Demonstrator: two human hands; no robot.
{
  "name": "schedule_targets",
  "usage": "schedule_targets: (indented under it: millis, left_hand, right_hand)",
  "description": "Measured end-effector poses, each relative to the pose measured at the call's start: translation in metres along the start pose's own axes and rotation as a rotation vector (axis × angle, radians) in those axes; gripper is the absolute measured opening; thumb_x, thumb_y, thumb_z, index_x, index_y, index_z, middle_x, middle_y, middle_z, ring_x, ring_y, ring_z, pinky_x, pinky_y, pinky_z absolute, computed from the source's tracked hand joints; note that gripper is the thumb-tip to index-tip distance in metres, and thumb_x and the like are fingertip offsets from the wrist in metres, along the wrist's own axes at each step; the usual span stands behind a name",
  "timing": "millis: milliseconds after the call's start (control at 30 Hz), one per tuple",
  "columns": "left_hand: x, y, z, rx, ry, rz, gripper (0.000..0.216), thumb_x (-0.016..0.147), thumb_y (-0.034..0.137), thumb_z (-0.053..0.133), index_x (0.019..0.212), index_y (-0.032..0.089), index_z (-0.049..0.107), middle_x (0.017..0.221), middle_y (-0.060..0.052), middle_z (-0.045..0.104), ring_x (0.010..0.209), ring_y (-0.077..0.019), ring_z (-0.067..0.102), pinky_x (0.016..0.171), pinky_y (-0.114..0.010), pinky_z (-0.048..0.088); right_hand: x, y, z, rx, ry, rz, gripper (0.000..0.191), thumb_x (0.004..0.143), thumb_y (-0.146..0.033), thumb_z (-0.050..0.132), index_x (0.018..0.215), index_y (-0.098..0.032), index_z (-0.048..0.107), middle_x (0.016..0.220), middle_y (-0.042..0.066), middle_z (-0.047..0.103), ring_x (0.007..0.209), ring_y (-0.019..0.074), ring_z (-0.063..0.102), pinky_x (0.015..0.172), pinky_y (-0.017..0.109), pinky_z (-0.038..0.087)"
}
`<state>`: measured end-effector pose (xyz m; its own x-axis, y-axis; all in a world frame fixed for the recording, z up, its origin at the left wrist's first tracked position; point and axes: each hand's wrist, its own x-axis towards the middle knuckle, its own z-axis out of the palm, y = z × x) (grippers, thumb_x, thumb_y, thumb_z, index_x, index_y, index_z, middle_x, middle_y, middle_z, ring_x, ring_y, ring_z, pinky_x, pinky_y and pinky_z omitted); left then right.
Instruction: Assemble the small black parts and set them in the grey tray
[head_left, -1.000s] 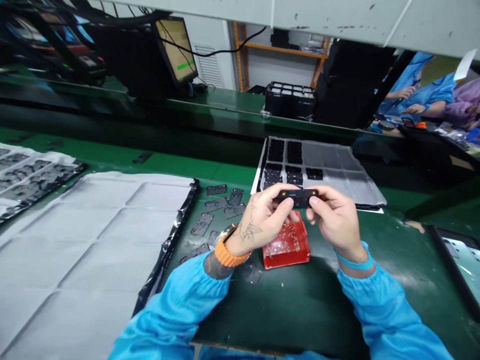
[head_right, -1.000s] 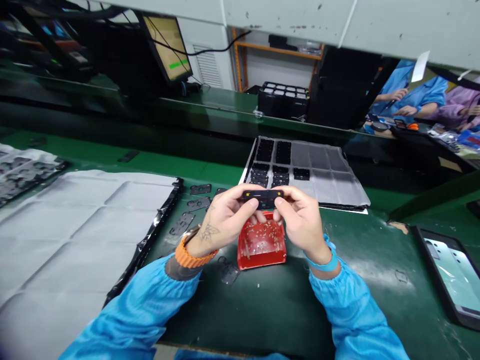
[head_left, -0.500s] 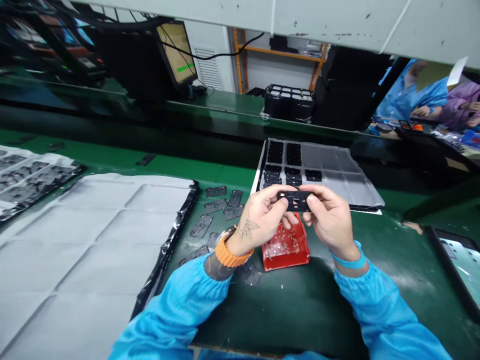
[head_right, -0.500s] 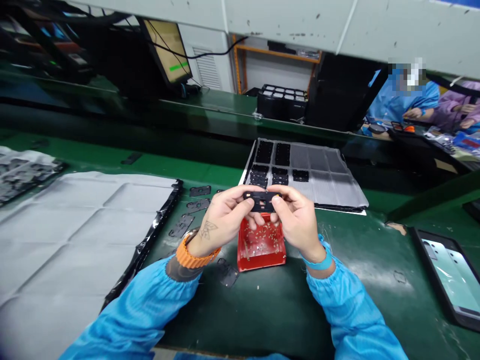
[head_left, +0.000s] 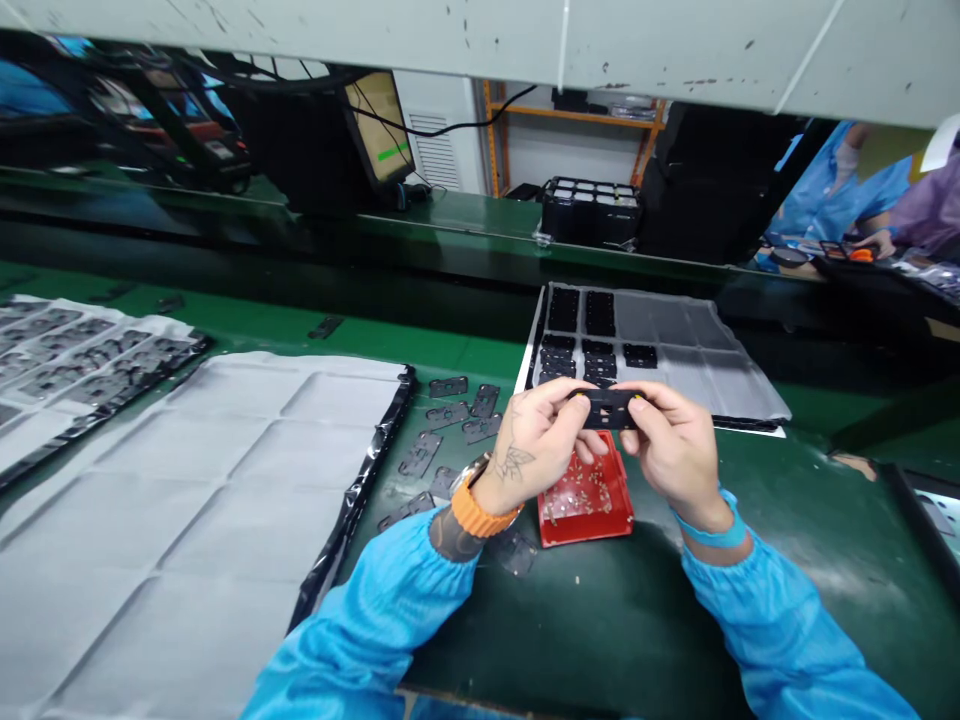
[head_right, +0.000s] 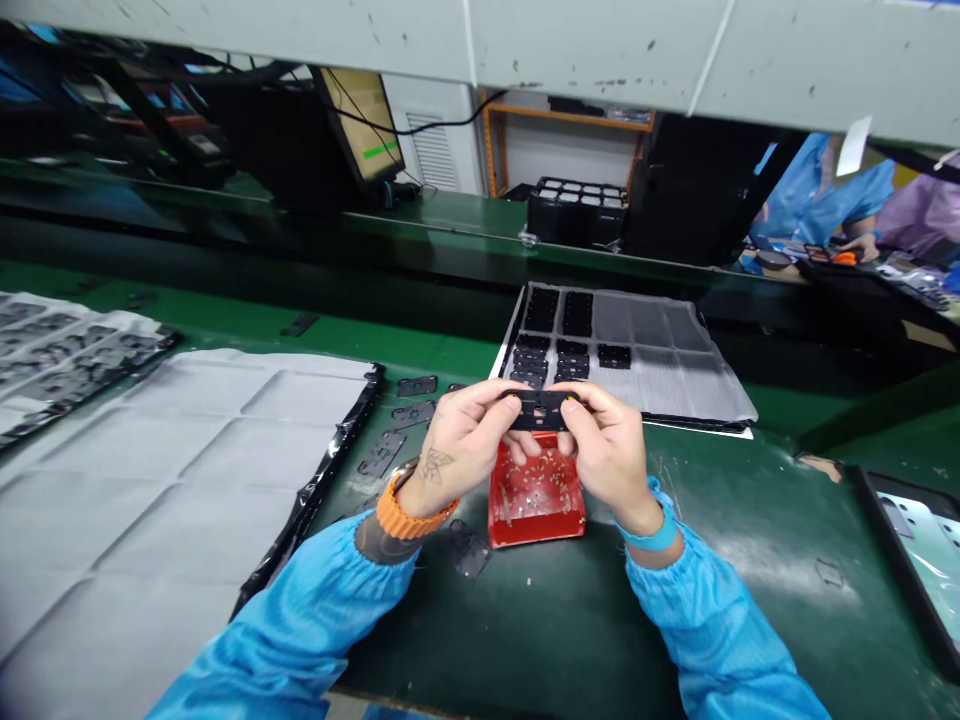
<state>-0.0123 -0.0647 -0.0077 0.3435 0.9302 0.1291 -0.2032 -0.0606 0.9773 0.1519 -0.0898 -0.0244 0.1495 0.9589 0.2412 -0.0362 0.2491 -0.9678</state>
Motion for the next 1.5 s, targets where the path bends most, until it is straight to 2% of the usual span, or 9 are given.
schedule_targets:
  millis: [400,567,700,833,1000,1133,1200,1367,1500]
  left_hand:
    - [-0.005,0.000,0.006,0.015,0.018,0.043,0.022,0.090,0.033,0.064,0.092,0.012,0.068,0.055,-0.001,0.068,0.044,-0.0131,0.066,0.045,-0.020,0.057]
    - [-0.002,-0.005,0.005,0.025,0.022,0.055,0.024,0.094,0.038,0.060,0.093,0.014,0.063,0.057,0.000,0.067,0.046,-0.0131,0.067,0.045,-0.020,0.054]
    - [-0.002,-0.004,0.003,0.105,-0.008,0.035,0.026,0.096,0.038,0.059,0.111,0.016,0.058,0.059,0.005,0.062,0.039,-0.0084,0.057,0.040,-0.017,0.045]
    - [-0.003,0.001,0.001,0.185,0.051,0.060,0.019,0.095,0.029,0.060,0.110,0.017,0.058,0.056,0.009,0.053,0.037,-0.0045,0.044,0.042,-0.016,0.039]
    - [-0.003,0.004,-0.002,0.200,0.105,0.117,0.023,0.094,0.031,0.063,0.112,0.018,0.062,0.058,0.007,0.055,0.042,-0.0060,0.047,0.045,-0.018,0.040]
    - [-0.006,0.007,-0.003,0.131,-0.080,0.026,0.033,0.092,0.034,0.067,0.119,0.015,0.065,0.056,0.006,0.056,0.039,-0.0069,0.048,0.041,-0.018,0.042]
    - [-0.008,0.008,-0.004,0.052,-0.145,-0.044,0.040,0.093,0.038,0.066,0.123,0.012,0.066,0.055,0.006,0.056,0.038,-0.0075,0.049,0.038,-0.018,0.040]
    - [-0.012,0.011,-0.002,-0.063,-0.111,-0.107,0.050,0.092,0.042,0.065,0.130,0.009,0.065,0.055,0.004,0.058,0.037,-0.0082,0.049,0.034,-0.016,0.037]
    - [-0.013,0.015,0.002,-0.076,-0.093,-0.114,0.047,0.090,0.041,0.067,0.126,0.009,0.068,0.054,0.004,0.058,0.037,-0.0077,0.049,0.036,-0.017,0.038]
  right_hand:
    - [-0.004,0.007,0.003,-0.002,0.101,-0.064,0.016,0.091,-0.032,0.066,0.086,-0.020,0.076,0.055,-0.005,0.054,0.042,0.0070,0.042,0.042,0.020,0.034]
    - [-0.001,0.011,0.007,0.018,0.122,-0.006,0.017,0.089,-0.031,0.065,0.081,-0.019,0.073,0.059,-0.004,0.055,0.045,0.0070,0.040,0.042,0.020,0.032]
    - [0.001,0.011,0.009,-0.012,0.088,0.052,0.019,0.091,-0.035,0.064,0.087,-0.018,0.073,0.063,-0.004,0.057,0.045,0.0063,0.040,0.041,0.020,0.032]
    - [0.000,0.004,0.010,-0.018,-0.037,0.056,0.022,0.091,-0.034,0.066,0.106,-0.020,0.071,0.069,-0.005,0.059,0.045,0.0063,0.047,0.042,0.021,0.039]
    - [-0.005,-0.010,0.013,-0.063,0.007,-0.110,0.024,0.089,-0.025,0.068,0.111,-0.021,0.062,0.072,-0.006,0.062,0.051,0.0095,0.063,0.048,0.022,0.052]
    - [-0.011,-0.012,0.011,-0.210,0.045,-0.241,0.021,0.092,-0.022,0.067,0.111,-0.024,0.059,0.081,-0.002,0.071,0.058,0.0122,0.070,0.052,0.023,0.057]
    - [-0.012,-0.010,0.008,-0.337,0.074,-0.341,0.025,0.093,-0.022,0.068,0.116,-0.024,0.060,0.084,0.000,0.073,0.065,0.0150,0.072,0.056,0.026,0.060]
    - [-0.008,-0.009,0.002,-0.694,0.105,-0.763,0.019,0.094,-0.020,0.066,0.111,-0.025,0.073,0.095,0.006,0.078,0.081,0.0203,0.075,0.073,0.035,0.065]
    - [-0.006,-0.012,0.000,-0.818,0.075,-0.865,0.026,0.096,-0.018,0.061,0.115,-0.024,0.077,0.099,0.008,0.079,0.084,0.0214,0.076,0.076,0.035,0.066]
